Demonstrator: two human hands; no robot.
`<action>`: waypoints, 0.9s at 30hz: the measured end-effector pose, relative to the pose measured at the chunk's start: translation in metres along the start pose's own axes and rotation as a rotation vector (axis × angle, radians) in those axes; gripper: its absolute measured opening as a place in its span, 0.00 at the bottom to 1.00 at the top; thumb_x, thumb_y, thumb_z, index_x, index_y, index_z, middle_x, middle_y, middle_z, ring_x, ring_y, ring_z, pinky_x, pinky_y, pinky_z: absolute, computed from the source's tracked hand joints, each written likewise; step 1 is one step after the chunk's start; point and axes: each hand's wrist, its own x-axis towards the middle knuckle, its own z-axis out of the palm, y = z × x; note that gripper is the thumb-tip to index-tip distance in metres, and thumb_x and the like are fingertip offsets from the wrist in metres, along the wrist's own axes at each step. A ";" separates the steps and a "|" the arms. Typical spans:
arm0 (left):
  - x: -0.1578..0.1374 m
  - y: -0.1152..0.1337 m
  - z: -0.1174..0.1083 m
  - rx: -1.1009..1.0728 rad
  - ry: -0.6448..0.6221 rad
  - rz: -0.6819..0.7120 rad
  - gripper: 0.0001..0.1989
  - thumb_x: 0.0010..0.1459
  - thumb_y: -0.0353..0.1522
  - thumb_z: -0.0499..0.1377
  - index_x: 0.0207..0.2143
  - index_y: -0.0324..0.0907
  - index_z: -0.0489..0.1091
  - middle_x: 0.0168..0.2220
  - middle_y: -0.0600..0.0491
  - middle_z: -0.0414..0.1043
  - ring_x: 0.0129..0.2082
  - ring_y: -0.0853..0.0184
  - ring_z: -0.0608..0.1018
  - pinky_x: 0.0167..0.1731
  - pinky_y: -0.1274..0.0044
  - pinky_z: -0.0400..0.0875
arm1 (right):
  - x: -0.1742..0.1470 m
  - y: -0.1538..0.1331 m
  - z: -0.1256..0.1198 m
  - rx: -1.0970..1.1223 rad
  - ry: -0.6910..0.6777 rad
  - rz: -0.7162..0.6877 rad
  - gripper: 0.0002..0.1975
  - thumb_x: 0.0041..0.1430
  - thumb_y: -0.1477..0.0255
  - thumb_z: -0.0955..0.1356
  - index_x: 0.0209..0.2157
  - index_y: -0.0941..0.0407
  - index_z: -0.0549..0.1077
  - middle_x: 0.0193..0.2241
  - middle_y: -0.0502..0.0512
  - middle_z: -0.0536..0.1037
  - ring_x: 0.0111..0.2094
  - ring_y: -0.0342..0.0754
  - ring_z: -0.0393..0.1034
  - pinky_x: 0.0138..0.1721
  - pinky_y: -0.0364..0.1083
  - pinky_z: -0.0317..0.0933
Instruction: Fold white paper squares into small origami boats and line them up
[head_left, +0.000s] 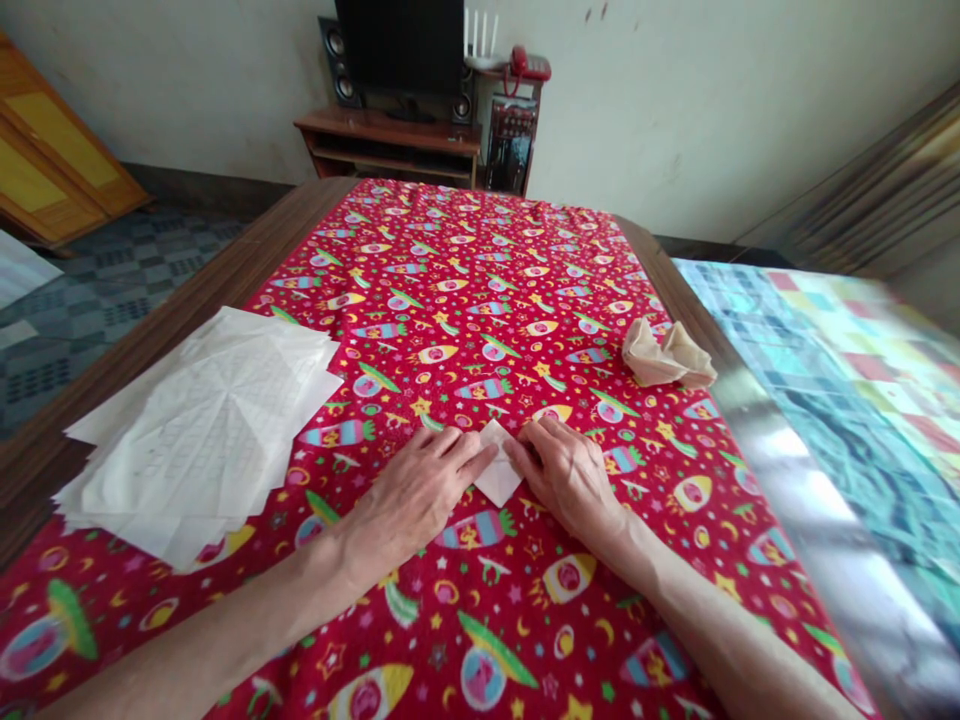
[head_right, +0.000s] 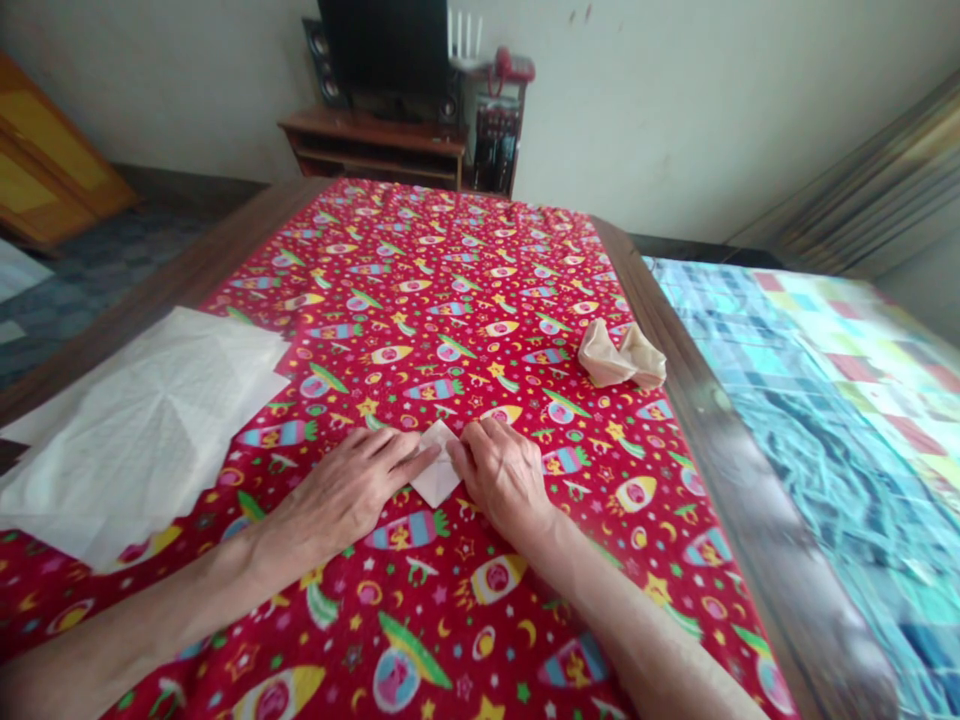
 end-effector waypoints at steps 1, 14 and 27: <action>0.000 0.001 -0.002 0.013 -0.006 0.006 0.22 0.63 0.26 0.47 0.59 0.42 0.57 0.49 0.48 0.66 0.45 0.61 0.67 0.44 0.68 0.63 | -0.001 0.000 0.001 -0.003 0.023 0.003 0.13 0.65 0.66 0.61 0.29 0.56 0.69 0.27 0.53 0.72 0.29 0.45 0.66 0.30 0.43 0.58; -0.006 -0.001 0.000 0.014 0.037 -0.001 0.24 0.60 0.23 0.48 0.59 0.42 0.58 0.55 0.49 0.64 0.49 0.62 0.67 0.47 0.70 0.61 | -0.030 0.005 -0.014 0.037 -0.139 -0.471 0.24 0.65 0.76 0.57 0.63 0.59 0.55 0.60 0.60 0.61 0.63 0.52 0.51 0.61 0.61 0.50; -0.028 -0.008 0.001 -0.041 0.072 -0.033 0.25 0.58 0.20 0.49 0.58 0.40 0.60 0.58 0.53 0.63 0.54 0.61 0.64 0.51 0.68 0.60 | -0.043 0.013 -0.017 -0.028 -0.076 -0.404 0.20 0.66 0.72 0.59 0.59 0.59 0.63 0.57 0.59 0.66 0.59 0.53 0.59 0.59 0.57 0.57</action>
